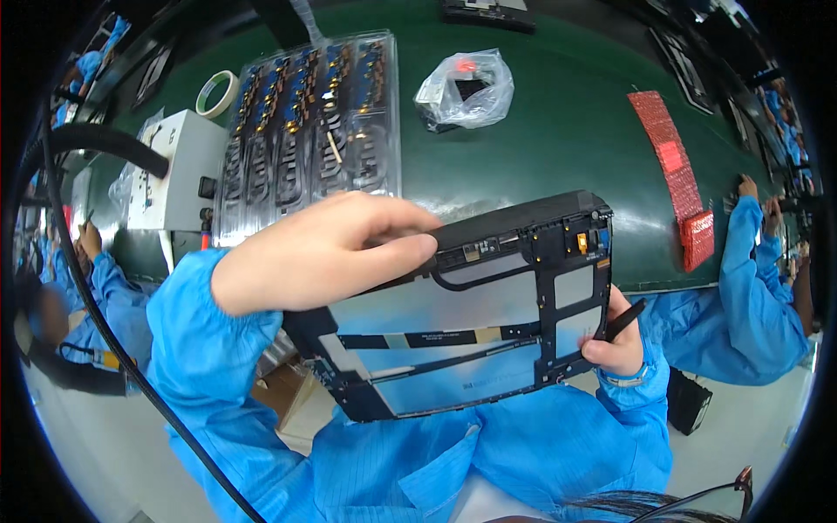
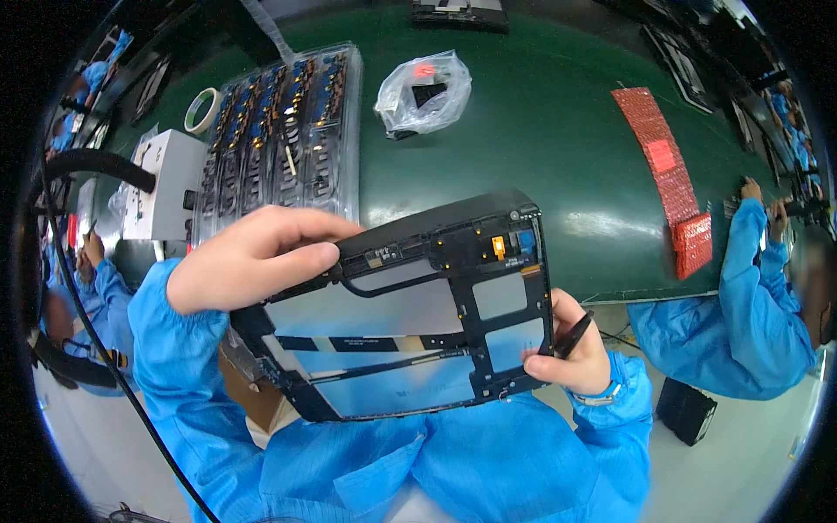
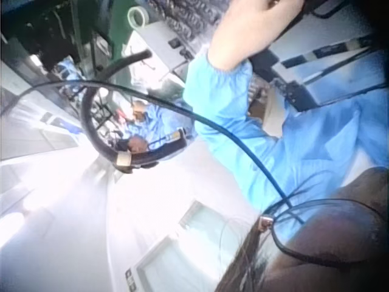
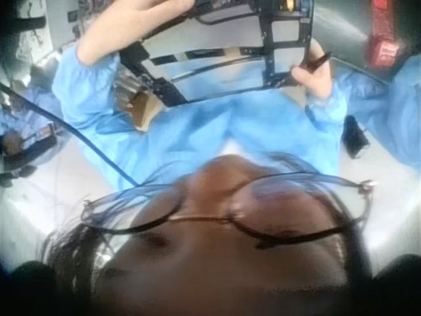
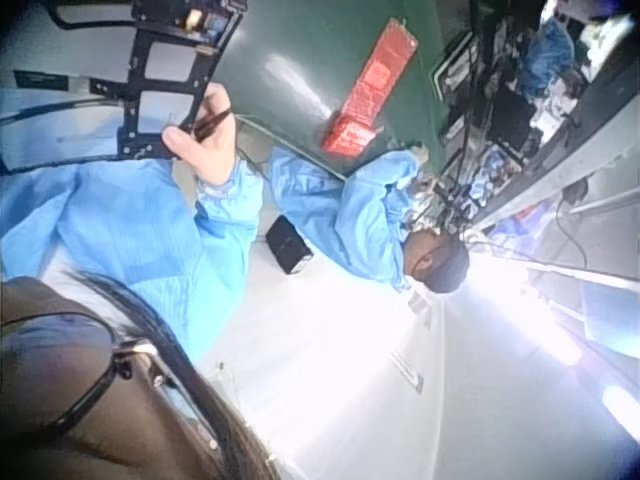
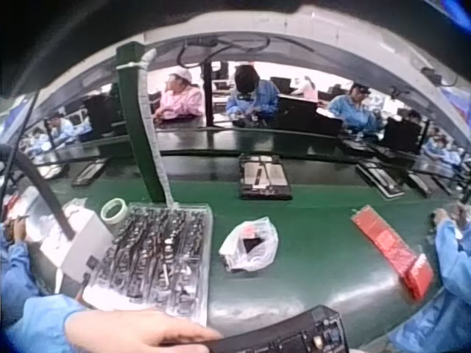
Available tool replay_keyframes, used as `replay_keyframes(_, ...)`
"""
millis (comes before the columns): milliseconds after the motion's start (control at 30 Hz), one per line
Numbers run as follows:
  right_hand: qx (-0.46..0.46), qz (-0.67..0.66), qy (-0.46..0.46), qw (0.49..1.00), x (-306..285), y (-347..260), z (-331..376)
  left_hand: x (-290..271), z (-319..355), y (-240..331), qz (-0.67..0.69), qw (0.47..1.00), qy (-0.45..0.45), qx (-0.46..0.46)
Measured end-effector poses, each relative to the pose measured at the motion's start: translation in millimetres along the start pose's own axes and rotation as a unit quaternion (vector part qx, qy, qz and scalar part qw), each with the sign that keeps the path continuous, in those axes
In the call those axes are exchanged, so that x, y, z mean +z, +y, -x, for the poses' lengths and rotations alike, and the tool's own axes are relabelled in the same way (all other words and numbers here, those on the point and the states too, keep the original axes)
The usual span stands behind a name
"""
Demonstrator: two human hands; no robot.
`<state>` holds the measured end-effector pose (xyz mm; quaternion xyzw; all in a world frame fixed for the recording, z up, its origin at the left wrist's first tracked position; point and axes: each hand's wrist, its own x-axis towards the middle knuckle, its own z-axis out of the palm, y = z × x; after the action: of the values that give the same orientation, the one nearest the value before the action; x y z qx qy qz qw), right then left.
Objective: Assembling or repairing tablet devices on an industrial production line.
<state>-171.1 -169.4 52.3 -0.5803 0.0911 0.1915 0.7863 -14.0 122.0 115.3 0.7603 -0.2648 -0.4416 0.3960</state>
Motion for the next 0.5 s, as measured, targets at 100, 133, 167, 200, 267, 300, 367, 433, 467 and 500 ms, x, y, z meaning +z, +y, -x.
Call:
replay_keyframes(100, 0.003, -0.008, -0.018, 1.0, -7, 3, 0, 2, -3, -9, 0.125, 0.991, -0.033, -0.025)
replay_keyframes(133, 0.002, -0.002, -0.027, 1.0, -8, 5, 1, 4, -3, -11, 0.175, 0.984, -0.028, -0.013)
replay_keyframes(167, 0.003, -0.004, -0.025, 1.0, -9, 5, 2, 5, -4, -10, 0.175, 0.984, -0.03, -0.014)
replay_keyframes(200, 0.008, -0.006, -0.02, 1.0, -8, 4, 3, 6, -4, -8, 0.183, 0.982, -0.041, -0.027)
replay_keyframes(267, 0.015, -0.006, -0.017, 1.0, -9, 3, 6, 10, -3, -6, 0.193, 0.979, -0.049, -0.039)
replay_keyframes(300, 0.014, 0.001, -0.019, 1.0, -10, 3, 7, 13, -3, -7, 0.192, 0.98, -0.044, -0.034)
replay_keyframes(367, 0.013, 0.008, -0.02, 1.0, -11, 2, 8, 16, -3, -8, 0.191, 0.98, -0.04, -0.027)
replay_keyframes(433, 0.022, 0.013, -0.02, 0.999, -10, 0, 9, 18, -4, -9, 0.174, 0.983, -0.036, -0.048)
replay_keyframes(467, 0.022, 0.013, -0.019, 0.999, -9, -1, 9, 18, -4, -9, 0.174, 0.983, -0.036, -0.047)
replay_keyframes(500, 0.028, 0.011, -0.011, 1.0, -7, -3, 8, 19, -4, -9, 0.186, 0.981, -0.036, -0.046)
